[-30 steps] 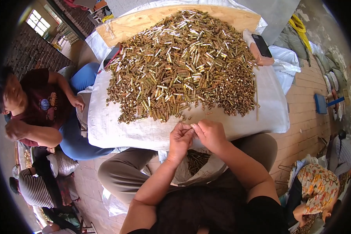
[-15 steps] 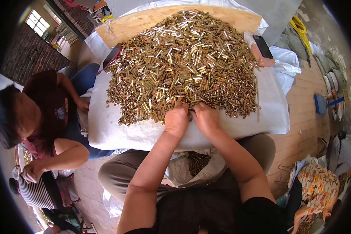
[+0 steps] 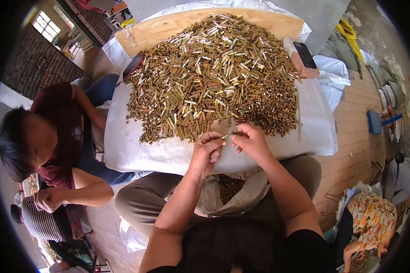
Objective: The person sorts small metal tubes from a large pile on a white sheet into smaller groups or plastic bags by hand, using sticks to separate and arrange them.
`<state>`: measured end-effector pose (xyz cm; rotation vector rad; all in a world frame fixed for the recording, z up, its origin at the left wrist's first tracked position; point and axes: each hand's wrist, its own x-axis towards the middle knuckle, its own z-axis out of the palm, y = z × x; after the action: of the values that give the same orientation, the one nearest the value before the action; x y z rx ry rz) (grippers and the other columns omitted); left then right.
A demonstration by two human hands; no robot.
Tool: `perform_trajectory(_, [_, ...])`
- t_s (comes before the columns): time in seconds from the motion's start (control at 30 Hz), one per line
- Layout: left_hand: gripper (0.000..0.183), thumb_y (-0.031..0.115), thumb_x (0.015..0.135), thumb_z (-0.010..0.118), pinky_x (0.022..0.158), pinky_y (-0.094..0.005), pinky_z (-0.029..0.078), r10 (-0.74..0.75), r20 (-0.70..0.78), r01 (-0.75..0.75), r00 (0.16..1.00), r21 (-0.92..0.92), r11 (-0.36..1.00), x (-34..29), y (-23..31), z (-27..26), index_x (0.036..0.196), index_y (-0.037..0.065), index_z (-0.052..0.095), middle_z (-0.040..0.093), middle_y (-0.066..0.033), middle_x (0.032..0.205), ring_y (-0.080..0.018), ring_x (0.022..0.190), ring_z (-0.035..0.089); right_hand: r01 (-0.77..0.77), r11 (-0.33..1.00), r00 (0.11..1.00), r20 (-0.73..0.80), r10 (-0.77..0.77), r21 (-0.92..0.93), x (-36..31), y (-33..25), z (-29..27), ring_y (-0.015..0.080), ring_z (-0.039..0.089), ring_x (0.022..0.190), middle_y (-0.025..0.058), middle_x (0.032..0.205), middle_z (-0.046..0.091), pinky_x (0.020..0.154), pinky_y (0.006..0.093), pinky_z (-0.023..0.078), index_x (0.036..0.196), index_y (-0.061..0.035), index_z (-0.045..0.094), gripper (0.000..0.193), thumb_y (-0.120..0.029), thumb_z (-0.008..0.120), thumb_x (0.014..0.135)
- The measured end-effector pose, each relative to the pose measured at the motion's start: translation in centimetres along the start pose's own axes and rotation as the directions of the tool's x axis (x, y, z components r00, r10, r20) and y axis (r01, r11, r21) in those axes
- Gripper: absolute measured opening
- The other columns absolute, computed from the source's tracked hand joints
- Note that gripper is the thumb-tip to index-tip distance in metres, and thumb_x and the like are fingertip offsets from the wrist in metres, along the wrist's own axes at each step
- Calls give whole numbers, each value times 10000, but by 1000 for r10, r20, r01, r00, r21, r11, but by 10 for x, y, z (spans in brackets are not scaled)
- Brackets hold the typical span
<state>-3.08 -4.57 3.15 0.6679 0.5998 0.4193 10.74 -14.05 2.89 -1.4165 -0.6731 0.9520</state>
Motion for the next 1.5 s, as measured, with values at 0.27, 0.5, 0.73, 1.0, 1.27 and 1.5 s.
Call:
perform_trajectory(0.27, [94, -1, 840, 569, 372, -180, 234, 164, -2, -161, 986, 155, 975, -4, -15, 5, 925, 36, 551, 625, -78, 763, -38, 426, 343, -56, 998, 996, 71, 54, 31, -6, -6, -7, 106, 608, 694, 55, 810, 626, 493, 222, 494, 987, 19, 583, 148, -74, 544, 879])
perform_trajectory(0.5, [87, -7, 837, 579, 385, -179, 251, 265, -1, -257, 964, 226, 940, -6, -16, 7, 907, 41, 558, 632, -54, 755, -30, 439, 363, -76, 993, 994, 86, 69, 89, -7, -11, -6, 119, 610, 687, 60, 802, 626, 504, 231, 497, 967, 16, 585, 149, -102, 535, 891])
perform_trajectory(0.73, [88, -3, 833, 590, 404, -168, 269, 283, -7, -270, 959, 276, 922, -11, -11, 11, 893, 51, 556, 641, -45, 760, -19, 466, 378, -59, 996, 996, 72, 54, 69, -7, -12, -4, 83, 568, 608, 37, 737, 609, 464, 202, 453, 892, 1, 594, 159, -154, 556, 892])
perform_trajectory(1.0, [92, -30, 821, 575, 393, -173, 252, 304, -7, -291, 953, 273, 917, -13, -13, 12, 881, 37, 557, 642, -69, 754, -19, 448, 353, -39, 999, 999, 4, 39, 7, -6, -9, 0, 57, 521, 519, 10, 658, 587, 420, 200, 400, 822, -9, 602, 167, -172, 618, 856])
perform_trajectory(1.27, [54, -13, 842, 570, 404, -170, 262, 327, -59, -295, 943, 302, 906, -19, -19, 17, 867, 33, 558, 640, -62, 741, -14, 457, 359, 260, 840, 942, -67, -330, -476, -17, -6, 11, 181, 530, 505, 77, 626, 554, 464, 321, 406, 736, -20, 546, 185, -154, 638, 824])
perform_trajectory(1.5, [43, -15, 853, 567, 424, -167, 290, 392, -142, -330, 909, 330, 884, -26, -31, 9, 851, 29, 564, 622, -33, 724, -19, 483, 387, 426, 564, 810, 21, -586, -707, -25, 4, 26, 316, 541, 555, 127, 636, 529, 498, 405, 433, 704, -48, 489, 195, -150, 604, 825])
